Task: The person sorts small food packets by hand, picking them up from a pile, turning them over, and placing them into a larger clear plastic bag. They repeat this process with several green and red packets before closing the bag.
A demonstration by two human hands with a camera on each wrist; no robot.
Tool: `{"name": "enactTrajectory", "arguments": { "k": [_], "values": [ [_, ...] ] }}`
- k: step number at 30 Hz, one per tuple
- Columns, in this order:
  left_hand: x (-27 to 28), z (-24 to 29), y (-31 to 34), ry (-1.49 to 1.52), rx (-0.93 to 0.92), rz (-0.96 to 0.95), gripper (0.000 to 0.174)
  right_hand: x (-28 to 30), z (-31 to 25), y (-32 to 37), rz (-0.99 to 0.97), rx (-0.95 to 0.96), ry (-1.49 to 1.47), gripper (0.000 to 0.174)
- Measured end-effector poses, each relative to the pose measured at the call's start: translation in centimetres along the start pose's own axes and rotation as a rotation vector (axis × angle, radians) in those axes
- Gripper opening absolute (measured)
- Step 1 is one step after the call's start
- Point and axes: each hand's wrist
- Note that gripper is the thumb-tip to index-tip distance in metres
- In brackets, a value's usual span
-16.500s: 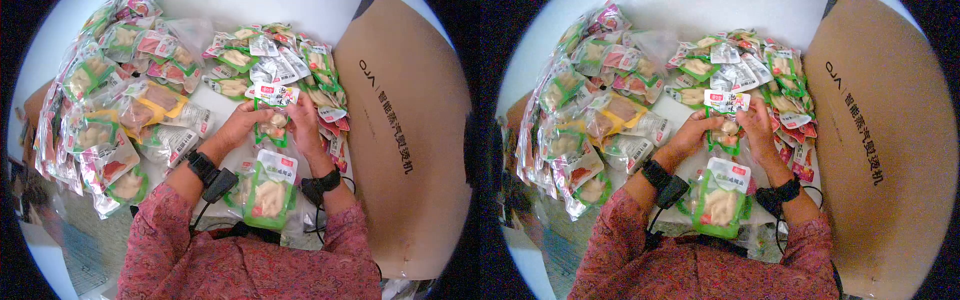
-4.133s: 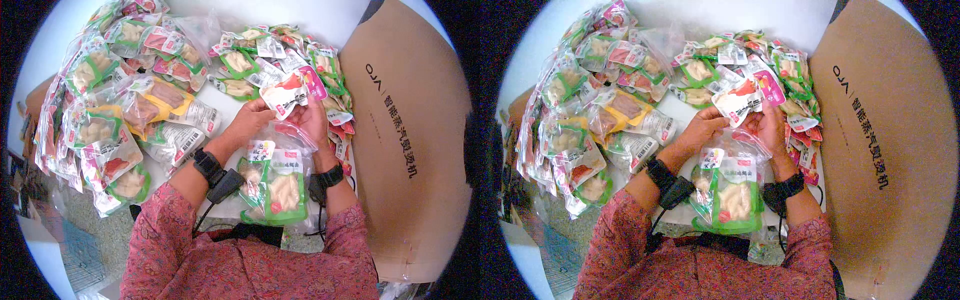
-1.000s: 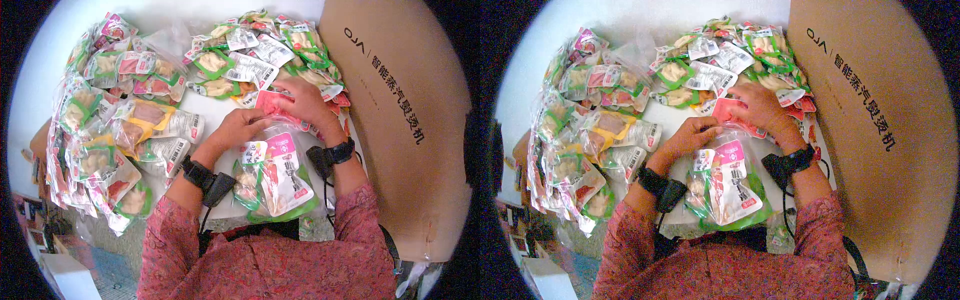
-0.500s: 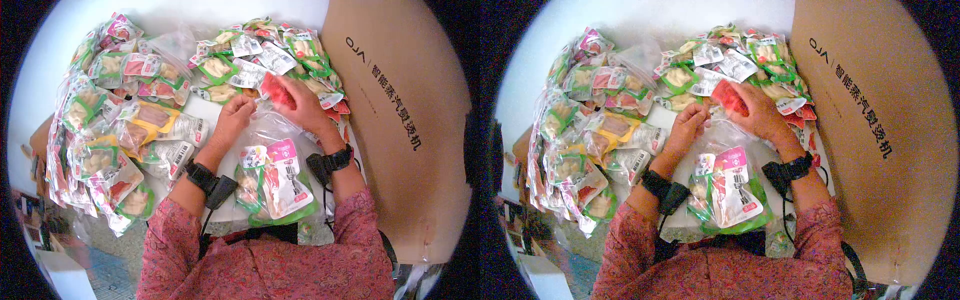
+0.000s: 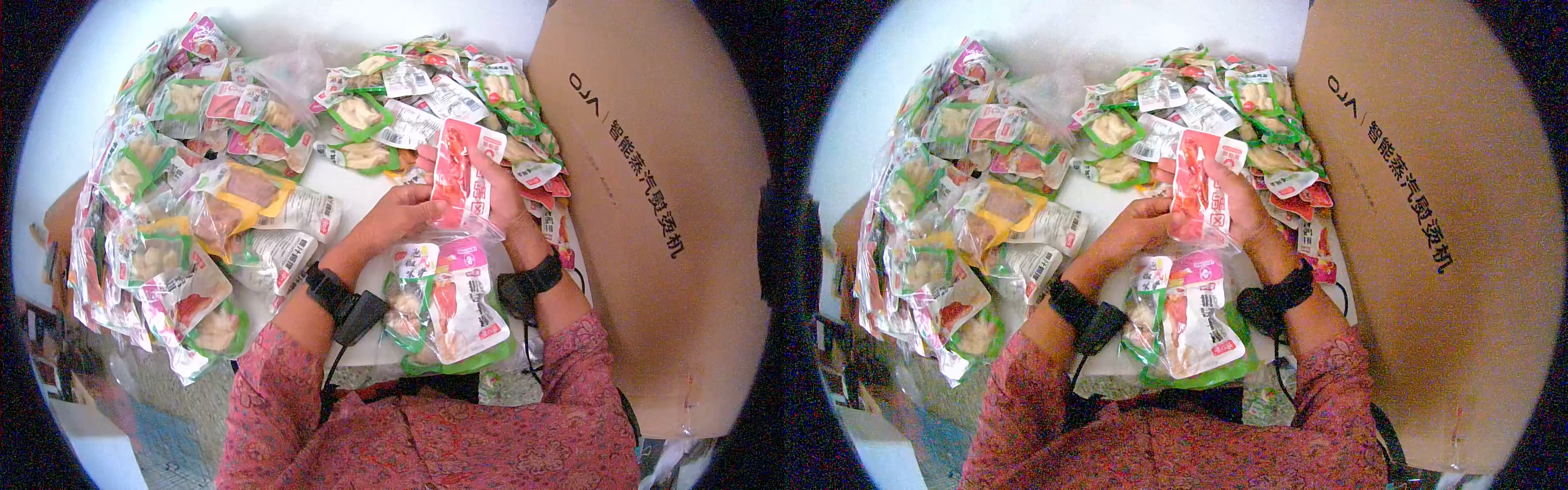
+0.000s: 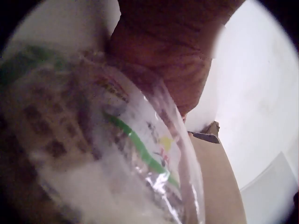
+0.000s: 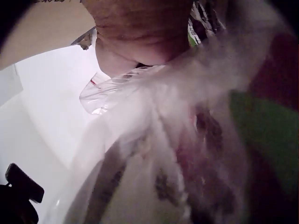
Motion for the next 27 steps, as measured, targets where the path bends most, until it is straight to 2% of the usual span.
{"name": "enactTrajectory", "arguments": {
  "k": [2,3,5,7,9,10,12,13,15,19,22,24,27],
  "values": [
    [0.0,-0.1,0.0,0.010,-0.062,0.016,0.023,0.3,0.0,0.1,0.089,0.073,0.225,0.045],
    [0.0,-0.1,0.0,0.019,-0.123,0.031,0.022,0.7,-0.1,0.1,0.089,0.073,0.225,0.045],
    [0.0,-0.2,-0.3,0.047,-0.151,0.087,0.022,1.9,-0.2,0.2,0.268,0.168,0.495,0.037],
    [0.1,-0.1,-0.4,0.075,-0.179,0.145,0.022,2.0,-0.2,0.1,0.267,0.220,0.585,0.035],
    [0.4,0.0,-0.2,-0.054,-0.153,0.190,0.022,2.4,-0.1,0.0,0.286,0.300,0.780,0.031],
    [0.3,0.0,-0.3,-0.055,-0.155,0.191,0.022,2.6,-0.1,-0.1,0.284,0.301,0.781,0.031],
    [-0.1,0.1,-0.4,0.054,-0.177,0.175,0.016,2.8,0.0,-0.1,0.283,0.349,0.813,0.030],
    [-0.3,0.3,-0.2,0.054,-0.178,0.177,0.016,2.8,0.0,-0.2,0.281,0.349,0.814,0.030],
    [-0.5,0.6,0.2,0.000,-0.025,0.114,0.015,2.7,0.0,-0.4,0.350,0.402,0.597,0.028],
    [-0.7,0.1,0.0,0.091,-0.057,0.106,0.014,2.7,0.1,-0.6,0.390,0.399,0.535,0.026],
    [-0.2,0.4,0.0,0.007,-0.044,0.152,0.015,3.0,0.5,-1.0,0.332,0.375,0.403,0.026],
    [0.0,0.8,0.2,-0.031,-0.016,0.198,0.018,2.8,0.2,-0.9,0.315,0.363,0.215,0.024],
    [-0.1,0.5,0.0,0.006,-0.068,0.288,0.019,2.8,0.0,-0.6,0.311,0.351,0.235,0.022]
  ]
}}
Point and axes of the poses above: each hand's wrist, its own y-axis away from the middle knuckle, its own x-axis out of the back of the hand, z = x × y
